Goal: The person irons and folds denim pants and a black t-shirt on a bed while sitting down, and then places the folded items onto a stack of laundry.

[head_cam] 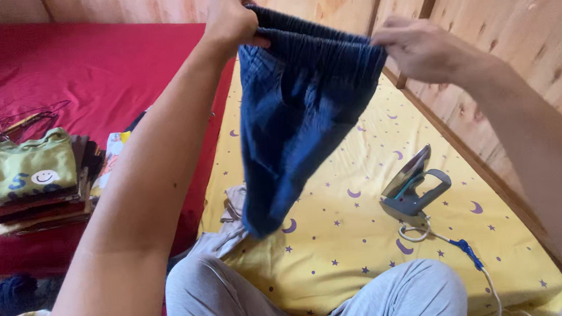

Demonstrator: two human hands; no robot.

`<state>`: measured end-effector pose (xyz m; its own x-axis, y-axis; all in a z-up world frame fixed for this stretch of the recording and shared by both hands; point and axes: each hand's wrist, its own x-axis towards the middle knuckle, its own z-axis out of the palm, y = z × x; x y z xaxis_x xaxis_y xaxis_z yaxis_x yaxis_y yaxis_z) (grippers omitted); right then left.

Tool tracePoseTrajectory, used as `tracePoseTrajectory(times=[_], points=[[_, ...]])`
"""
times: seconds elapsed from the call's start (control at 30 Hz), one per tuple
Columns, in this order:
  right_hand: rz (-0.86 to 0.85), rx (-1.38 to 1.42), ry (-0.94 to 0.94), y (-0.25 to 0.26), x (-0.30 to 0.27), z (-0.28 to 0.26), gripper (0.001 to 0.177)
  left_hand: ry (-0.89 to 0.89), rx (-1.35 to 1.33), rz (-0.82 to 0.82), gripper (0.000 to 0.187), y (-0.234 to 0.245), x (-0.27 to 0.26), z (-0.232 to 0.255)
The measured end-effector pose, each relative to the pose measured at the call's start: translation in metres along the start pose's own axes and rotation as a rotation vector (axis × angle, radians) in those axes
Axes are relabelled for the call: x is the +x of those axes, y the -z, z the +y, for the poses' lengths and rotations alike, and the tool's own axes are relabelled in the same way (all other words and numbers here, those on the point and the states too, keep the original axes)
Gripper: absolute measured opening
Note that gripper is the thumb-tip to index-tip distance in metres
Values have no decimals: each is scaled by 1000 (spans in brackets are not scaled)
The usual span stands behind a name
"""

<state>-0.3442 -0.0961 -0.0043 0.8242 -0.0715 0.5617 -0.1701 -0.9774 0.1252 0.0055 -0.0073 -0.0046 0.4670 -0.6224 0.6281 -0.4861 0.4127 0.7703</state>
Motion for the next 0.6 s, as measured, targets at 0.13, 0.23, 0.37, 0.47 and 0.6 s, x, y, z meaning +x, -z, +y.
tracePoseTrajectory(times=[0.13, 0.23, 0.37, 0.47, 0.6], points=[[-126, -28, -325, -11, -12, 19, 38, 28, 136, -67, 27, -33, 13, -34], [26, -136, -388, -40, -18, 39, 36, -41, 152, -85, 28, -72, 18, -65], [354, -230, -208, -62, -31, 70, 24, -225, 71, 18, 18, -112, 23, -89], [459, -323, -99, -67, -36, 71, 24, -272, -221, -2, 19, -118, 31, -95], [465, -403, 135, -99, -49, 42, 44, -98, -473, -195, 15, -77, 1, -138]])
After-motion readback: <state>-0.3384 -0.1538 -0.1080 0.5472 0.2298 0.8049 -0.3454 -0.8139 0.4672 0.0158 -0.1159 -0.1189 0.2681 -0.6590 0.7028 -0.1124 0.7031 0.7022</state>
